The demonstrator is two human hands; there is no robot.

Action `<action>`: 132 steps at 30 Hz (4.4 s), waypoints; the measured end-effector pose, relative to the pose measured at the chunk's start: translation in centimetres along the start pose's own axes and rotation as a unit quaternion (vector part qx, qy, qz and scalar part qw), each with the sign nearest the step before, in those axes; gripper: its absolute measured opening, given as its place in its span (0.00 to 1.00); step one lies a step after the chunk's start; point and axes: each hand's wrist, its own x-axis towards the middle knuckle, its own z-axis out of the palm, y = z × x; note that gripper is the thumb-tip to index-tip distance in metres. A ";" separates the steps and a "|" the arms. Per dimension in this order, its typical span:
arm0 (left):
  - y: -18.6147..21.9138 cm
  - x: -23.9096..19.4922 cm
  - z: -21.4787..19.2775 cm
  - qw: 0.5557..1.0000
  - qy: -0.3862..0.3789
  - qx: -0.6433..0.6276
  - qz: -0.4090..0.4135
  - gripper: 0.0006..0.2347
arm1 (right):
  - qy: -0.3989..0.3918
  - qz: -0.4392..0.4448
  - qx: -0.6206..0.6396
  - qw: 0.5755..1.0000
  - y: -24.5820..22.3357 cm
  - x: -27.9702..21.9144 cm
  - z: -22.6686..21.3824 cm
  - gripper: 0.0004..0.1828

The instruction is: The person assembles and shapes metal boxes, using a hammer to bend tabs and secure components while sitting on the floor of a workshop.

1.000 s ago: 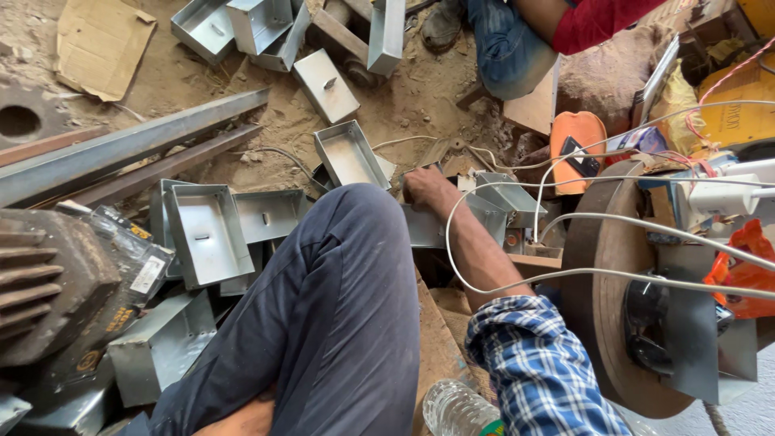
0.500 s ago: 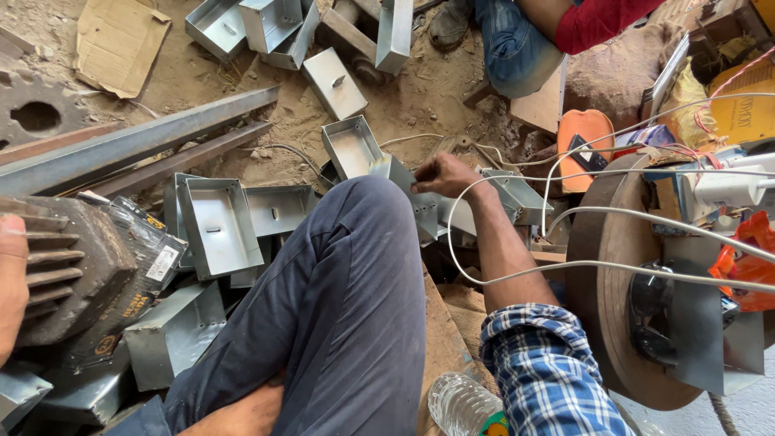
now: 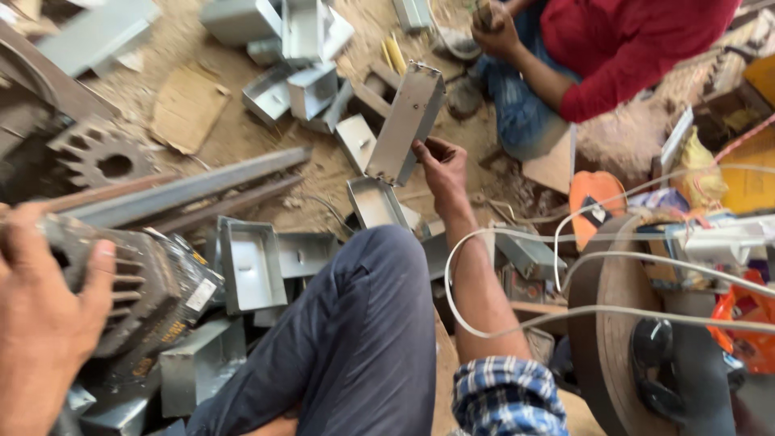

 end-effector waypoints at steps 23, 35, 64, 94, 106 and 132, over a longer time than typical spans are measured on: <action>7.2 4.8 -8.0 0.958 -0.068 -0.278 0.016 0.27 | -0.223 -0.081 0.077 0.968 -17.1 -17.0 21.6 0.13; 4.1 3.3 -19.4 0.971 -0.072 -0.198 -0.109 0.20 | -0.331 -0.044 -0.019 0.942 -21.7 -22.3 24.9 0.33; 0.6 7.0 -13.1 0.949 -0.277 0.139 -0.057 0.18 | -0.267 0.066 0.159 0.948 -15.0 -22.2 20.7 0.33; 4.3 4.0 -10.4 0.921 -0.189 0.341 -0.021 0.33 | -0.195 -0.368 -0.159 0.895 -23.5 -20.3 21.0 0.28; 4.7 4.3 -10.3 0.902 -0.217 0.371 -0.029 0.39 | -0.236 -0.309 -0.183 0.903 -23.5 -21.1 20.7 0.31; 0.9 6.3 -9.0 0.943 -0.238 0.230 -0.013 0.33 | -0.297 0.022 0.118 0.947 -14.3 -20.7 20.9 0.35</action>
